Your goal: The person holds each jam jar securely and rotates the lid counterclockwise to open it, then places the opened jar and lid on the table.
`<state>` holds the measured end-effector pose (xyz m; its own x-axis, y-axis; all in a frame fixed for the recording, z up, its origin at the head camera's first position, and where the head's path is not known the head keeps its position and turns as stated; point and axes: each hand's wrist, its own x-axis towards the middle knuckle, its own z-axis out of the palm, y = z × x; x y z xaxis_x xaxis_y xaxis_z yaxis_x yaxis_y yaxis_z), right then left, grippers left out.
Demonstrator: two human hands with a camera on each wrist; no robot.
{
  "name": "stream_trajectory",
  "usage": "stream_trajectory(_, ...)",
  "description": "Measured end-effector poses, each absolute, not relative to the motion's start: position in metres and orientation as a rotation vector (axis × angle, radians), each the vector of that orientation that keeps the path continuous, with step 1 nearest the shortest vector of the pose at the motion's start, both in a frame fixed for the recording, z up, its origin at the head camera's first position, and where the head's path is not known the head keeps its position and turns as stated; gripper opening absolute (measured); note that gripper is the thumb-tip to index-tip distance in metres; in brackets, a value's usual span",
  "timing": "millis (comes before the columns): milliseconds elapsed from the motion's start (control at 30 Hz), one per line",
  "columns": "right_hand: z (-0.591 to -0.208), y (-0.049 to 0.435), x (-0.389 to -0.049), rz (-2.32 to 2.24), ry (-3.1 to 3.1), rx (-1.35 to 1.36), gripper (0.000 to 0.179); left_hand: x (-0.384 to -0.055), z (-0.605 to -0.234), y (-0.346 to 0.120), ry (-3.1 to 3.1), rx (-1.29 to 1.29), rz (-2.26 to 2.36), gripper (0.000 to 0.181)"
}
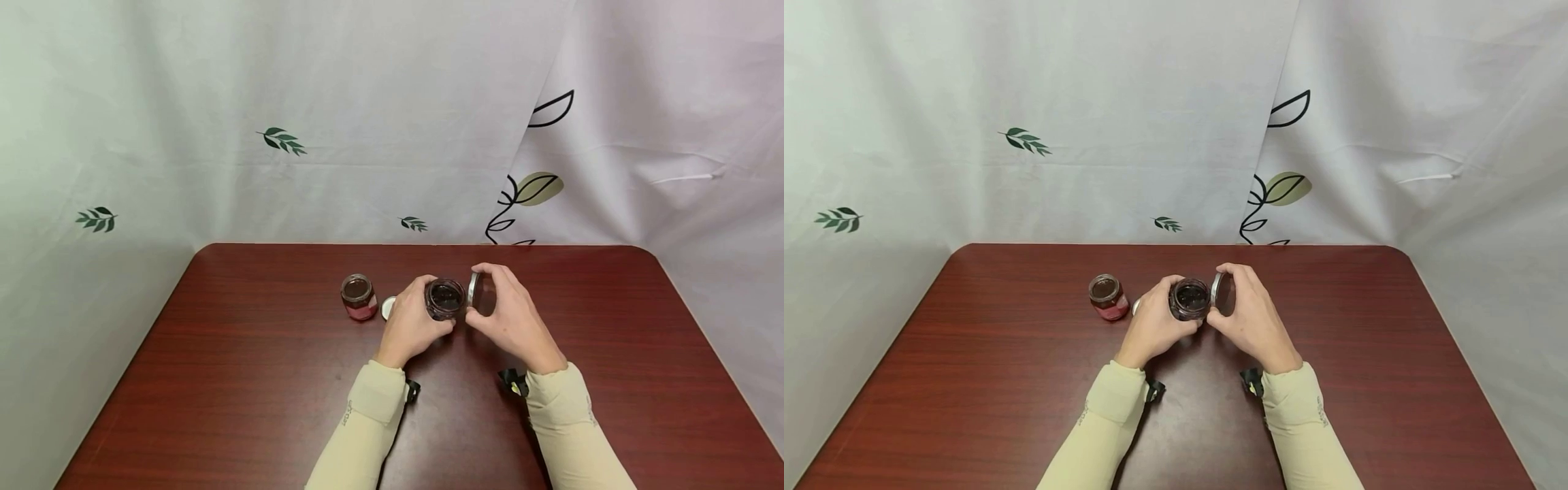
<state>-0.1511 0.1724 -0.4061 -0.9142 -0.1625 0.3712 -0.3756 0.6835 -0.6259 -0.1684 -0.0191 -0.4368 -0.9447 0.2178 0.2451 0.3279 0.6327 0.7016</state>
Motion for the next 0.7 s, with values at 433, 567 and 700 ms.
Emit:
stream_trajectory(433,-0.4128,0.1746,-0.1526,1.1,-2.632,0.411,0.063,-0.1685,-0.4386,-0.0188,-2.709,-0.475,-1.211,0.069)
stream_trajectory(567,-0.4133,0.1753,-0.153,1.145,-2.632,0.416,0.062,-0.1684,-0.4385,-0.019,-2.706,-0.475,-1.223,0.068)
stream_trajectory(700,-0.4139,0.1763,-0.1531,1.161,-2.63,0.423,0.063,-0.1687,-0.4385,-0.0191,-2.709,-0.467,-1.235,0.07)
